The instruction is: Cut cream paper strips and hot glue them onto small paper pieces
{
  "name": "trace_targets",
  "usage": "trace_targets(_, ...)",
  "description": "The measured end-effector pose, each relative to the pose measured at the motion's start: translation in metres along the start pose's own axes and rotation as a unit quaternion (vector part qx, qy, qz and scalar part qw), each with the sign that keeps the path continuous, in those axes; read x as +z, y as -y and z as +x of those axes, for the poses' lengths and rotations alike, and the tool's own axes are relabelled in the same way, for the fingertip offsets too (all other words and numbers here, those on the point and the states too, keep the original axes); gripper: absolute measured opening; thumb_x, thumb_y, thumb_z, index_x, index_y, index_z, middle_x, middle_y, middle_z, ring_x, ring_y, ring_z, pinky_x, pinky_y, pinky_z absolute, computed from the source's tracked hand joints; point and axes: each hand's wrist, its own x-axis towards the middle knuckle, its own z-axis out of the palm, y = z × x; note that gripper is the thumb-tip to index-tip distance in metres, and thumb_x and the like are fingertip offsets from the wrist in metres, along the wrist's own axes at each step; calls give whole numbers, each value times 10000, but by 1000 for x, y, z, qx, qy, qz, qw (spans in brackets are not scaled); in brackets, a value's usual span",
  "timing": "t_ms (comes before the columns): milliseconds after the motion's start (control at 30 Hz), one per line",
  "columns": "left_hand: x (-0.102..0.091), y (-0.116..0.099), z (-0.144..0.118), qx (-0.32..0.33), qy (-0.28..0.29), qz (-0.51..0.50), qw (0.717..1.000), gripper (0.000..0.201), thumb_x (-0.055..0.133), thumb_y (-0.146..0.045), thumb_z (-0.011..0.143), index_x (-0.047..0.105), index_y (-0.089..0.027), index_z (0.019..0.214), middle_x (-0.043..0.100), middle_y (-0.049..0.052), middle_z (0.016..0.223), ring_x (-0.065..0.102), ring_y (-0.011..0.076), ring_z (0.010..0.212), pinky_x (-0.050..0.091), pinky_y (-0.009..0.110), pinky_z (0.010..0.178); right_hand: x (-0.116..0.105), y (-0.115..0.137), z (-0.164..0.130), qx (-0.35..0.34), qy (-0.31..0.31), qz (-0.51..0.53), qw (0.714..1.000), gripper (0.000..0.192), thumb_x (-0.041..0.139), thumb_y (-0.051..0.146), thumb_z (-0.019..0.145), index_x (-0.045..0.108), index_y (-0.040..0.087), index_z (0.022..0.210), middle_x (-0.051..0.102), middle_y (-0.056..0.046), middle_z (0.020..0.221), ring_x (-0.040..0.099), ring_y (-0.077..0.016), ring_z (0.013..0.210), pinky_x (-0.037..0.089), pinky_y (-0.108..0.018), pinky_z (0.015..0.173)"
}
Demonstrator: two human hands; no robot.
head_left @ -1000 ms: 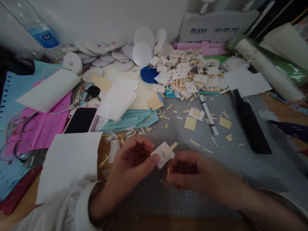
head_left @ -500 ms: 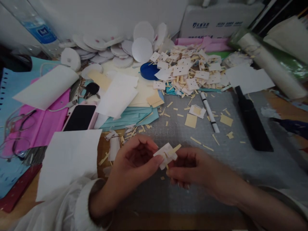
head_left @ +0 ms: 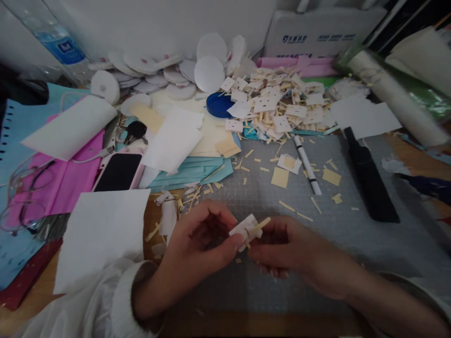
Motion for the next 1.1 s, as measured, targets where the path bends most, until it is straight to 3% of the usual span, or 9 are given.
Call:
trace_targets(233, -1, 2, -2, 4, 23, 12, 1000, 120, 672, -127, 777, 567, -175, 809, 571, -31, 765, 575, 54, 656, 488, 123, 599, 2, 4, 0, 18, -16, -34, 999, 152, 657, 267, 699, 543, 168, 681, 502, 64, 535, 400, -33, 449, 299, -155, 414)
trace_targets(633, -1, 2, -2, -4, 26, -7, 1000, 96, 675, -143, 785, 584, -170, 800, 574, -21, 759, 560, 64, 667, 475, 132, 599, 4, 6, -1, 23, -13, -48, 999, 149, 662, 268, 706, 555, 168, 730, 501, 60, 544, 414, -44, 465, 307, -164, 423)
trace_targets(967, -5, 3, 2, -36, 2, -57, 998, 113, 690, -164, 783, 583, -170, 817, 566, -25, 773, 558, 58, 633, 471, 135, 560, -11, 9, -11, -1, 34, -22, 999, 227, 597, 386, 813, 596, 171, 741, 536, 34, 569, 442, -49, 453, 312, -162, 412)
trace_targets(1033, -6, 2, 3, -28, -14, -37, 999, 114, 697, -175, 778, 588, -173, 811, 576, -22, 776, 559, 61, 632, 469, 143, 566, -17, 18, -22, -22, 7, -53, 998, 303, 609, 441, 809, 572, 180, 660, 491, 36, 511, 397, -54, 421, 268, -178, 384)
trace_targets(1100, -7, 1, 3, -13, -28, -5, 1000, 97, 693, -187, 781, 600, -177, 805, 588, -21, 755, 559, 68, 631, 464, 152, 571, -24, 26, -34, -94, -67, -95, 989, 377, 601, 480, 813, 539, 194, 575, 454, 28, 482, 371, -66, 416, 253, -203, 378)
